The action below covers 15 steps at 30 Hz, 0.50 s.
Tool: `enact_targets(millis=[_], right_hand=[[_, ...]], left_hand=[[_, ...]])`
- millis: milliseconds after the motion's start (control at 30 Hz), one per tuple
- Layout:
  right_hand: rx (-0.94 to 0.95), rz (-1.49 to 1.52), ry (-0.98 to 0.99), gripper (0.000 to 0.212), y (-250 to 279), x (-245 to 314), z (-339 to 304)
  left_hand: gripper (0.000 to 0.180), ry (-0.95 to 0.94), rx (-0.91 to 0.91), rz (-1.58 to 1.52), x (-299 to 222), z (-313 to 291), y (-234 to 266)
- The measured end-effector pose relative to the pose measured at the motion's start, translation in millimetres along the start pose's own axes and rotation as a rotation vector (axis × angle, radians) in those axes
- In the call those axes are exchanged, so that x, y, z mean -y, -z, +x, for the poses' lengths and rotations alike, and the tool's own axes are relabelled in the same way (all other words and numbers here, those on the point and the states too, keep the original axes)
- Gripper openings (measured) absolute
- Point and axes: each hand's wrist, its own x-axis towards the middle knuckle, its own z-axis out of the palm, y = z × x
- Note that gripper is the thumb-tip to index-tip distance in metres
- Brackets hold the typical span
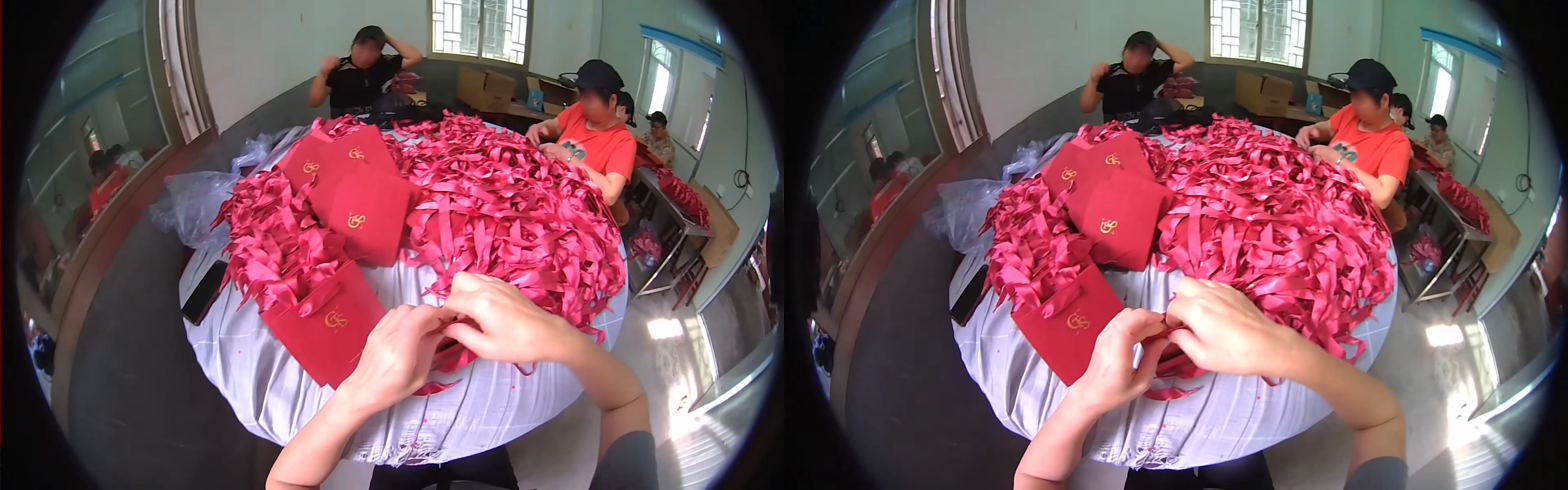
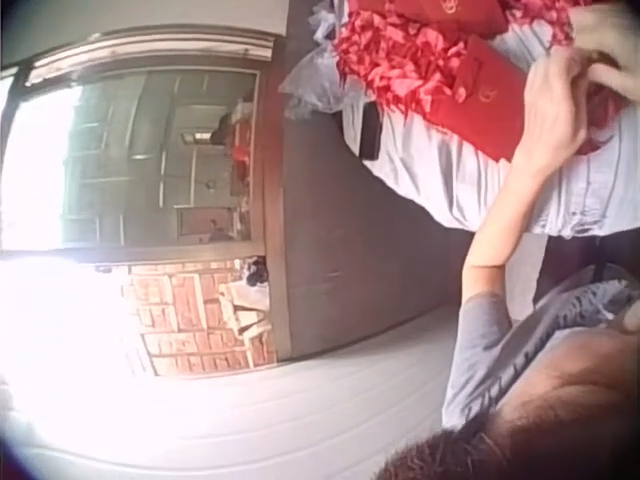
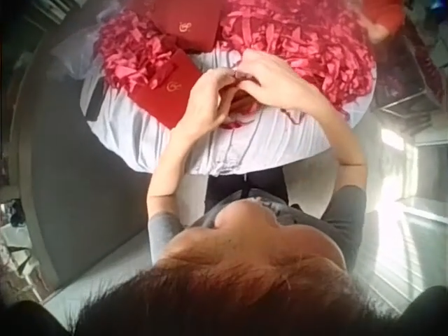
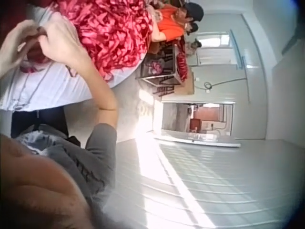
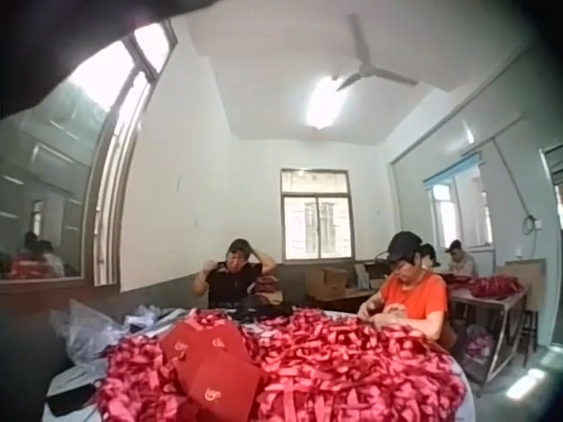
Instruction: The person assembles gift bags by taking ribbon strips from a pile and attaching them into the red paper bags by hand.
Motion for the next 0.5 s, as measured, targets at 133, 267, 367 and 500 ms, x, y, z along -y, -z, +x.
enact_targets(millis=[133,267,367,500], right_hand=[[0.220,0.127,-0.083,0.018,20,-5,10],[0.273,0.083,-0.090,0.020,24,-10,19],[0.474,0.264,-0.231,0.020,34,-13,33],[0.547,0.108,-0.230,0.020,33,-13,44]], left_hand=[[0.038,0.019,-0.017,0.011,0,-2,-2],[0.038,0.001,-0.023,0.016,2,-2,-2],[0.033,-0.008,0.044,0.019,-2,1,2],[0.028,-0.053,0.048,0.018,-1,4,1]])
